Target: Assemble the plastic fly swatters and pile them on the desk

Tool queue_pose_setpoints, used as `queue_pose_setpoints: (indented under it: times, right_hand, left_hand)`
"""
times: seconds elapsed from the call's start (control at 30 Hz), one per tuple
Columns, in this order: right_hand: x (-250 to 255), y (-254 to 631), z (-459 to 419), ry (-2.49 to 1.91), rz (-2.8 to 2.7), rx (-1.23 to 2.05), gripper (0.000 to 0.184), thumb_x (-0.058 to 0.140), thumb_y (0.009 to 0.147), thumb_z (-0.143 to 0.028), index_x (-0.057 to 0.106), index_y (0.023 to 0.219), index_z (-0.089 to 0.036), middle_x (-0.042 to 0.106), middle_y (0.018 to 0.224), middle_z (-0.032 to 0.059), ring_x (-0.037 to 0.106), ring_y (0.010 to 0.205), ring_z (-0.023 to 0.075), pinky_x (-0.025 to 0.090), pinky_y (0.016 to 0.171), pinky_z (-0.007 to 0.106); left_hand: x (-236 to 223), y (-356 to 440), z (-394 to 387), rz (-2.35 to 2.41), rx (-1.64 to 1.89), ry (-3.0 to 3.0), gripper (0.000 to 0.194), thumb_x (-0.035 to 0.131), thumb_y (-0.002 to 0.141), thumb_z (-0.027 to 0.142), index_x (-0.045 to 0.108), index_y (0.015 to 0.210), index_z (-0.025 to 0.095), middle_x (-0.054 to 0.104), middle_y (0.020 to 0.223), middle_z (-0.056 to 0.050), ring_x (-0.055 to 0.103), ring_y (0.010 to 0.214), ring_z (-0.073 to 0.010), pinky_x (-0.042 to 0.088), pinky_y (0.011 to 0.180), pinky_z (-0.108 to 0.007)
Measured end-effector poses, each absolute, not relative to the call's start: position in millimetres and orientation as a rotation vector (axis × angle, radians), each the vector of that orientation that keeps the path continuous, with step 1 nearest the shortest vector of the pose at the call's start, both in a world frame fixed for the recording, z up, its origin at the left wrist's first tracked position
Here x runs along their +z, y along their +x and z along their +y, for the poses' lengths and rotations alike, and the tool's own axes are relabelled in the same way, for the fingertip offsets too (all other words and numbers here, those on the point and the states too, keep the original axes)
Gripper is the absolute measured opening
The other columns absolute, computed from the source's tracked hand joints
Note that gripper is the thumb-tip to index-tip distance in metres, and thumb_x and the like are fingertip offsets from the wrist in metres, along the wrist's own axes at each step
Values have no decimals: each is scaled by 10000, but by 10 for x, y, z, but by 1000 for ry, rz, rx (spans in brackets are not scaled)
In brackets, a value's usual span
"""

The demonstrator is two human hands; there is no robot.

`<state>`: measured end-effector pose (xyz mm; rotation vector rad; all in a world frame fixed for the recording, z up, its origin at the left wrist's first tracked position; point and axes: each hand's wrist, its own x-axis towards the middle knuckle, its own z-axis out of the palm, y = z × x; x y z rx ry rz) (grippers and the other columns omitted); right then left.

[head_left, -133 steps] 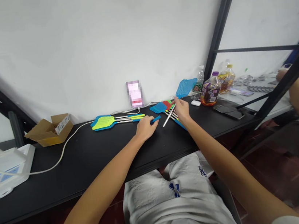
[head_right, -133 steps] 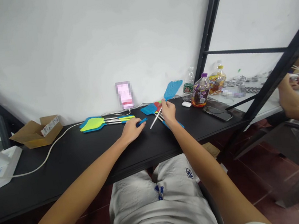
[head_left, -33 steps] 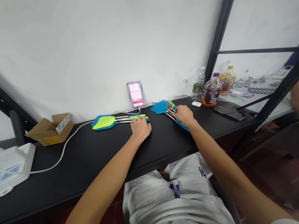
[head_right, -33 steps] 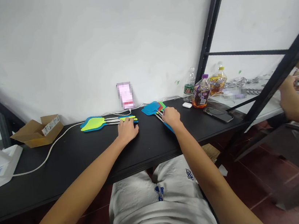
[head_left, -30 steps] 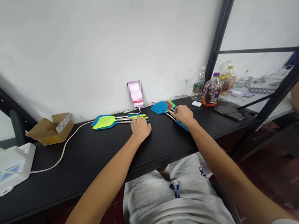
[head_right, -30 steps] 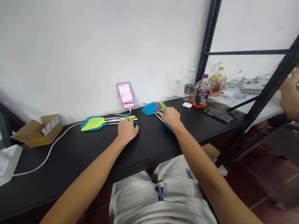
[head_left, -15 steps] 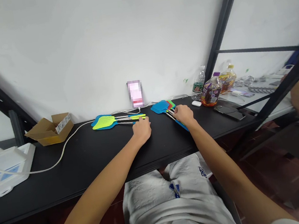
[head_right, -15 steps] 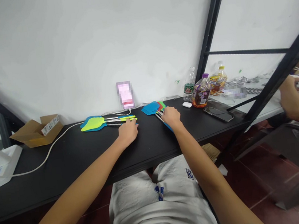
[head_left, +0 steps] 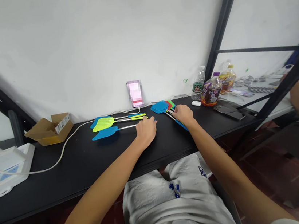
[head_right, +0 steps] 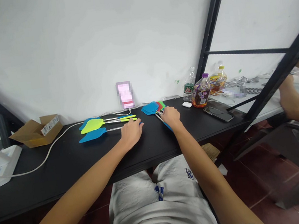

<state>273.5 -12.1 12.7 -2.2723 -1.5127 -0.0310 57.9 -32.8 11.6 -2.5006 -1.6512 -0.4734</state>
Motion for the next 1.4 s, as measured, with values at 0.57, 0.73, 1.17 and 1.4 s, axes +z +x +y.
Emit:
queue_pose_setpoints:
  times: [0.57,0.73,1.17,1.4]
  right_hand:
    - [165,2669,-166,-2207,-1461,-169,241,531,902,-328,716,908,-175,710,987,151,671,940,273,454,779,310]
    - [204,2578,-200,-1900,-1408,-239,438,367,990,-402,683,798,-168,714,897,131,655,878,231,431,778,289]
    - [261,2521,-168,-982,-1259,866,592,456,877,-711,610,1047,-165,729,923,110,696,772,188,529,581,250]
    - [243,2635,-83,-1023,-955,790,528,393,912,-697,540,944,-191,711,849,76,649,634,136,476,492,206]
  left_hand:
    - [88,619,-371,-1307,-747,-2476,334,356,1013,312,666,1058,196,535,1137,-131,509,1050,-265,476,865,-389]
    - [98,624,-374,-1067,-888,-2568,233,429,975,222,639,1063,170,510,1203,-129,502,1078,-256,456,960,-412]
    - [133,667,-435,-577,-776,-2829,271,454,968,286,654,836,160,599,1102,-115,536,1040,-234,467,976,-381]
    - [78,676,-399,-590,-893,-2903,275,497,946,321,602,731,186,614,984,-80,554,942,-194,476,908,-339]
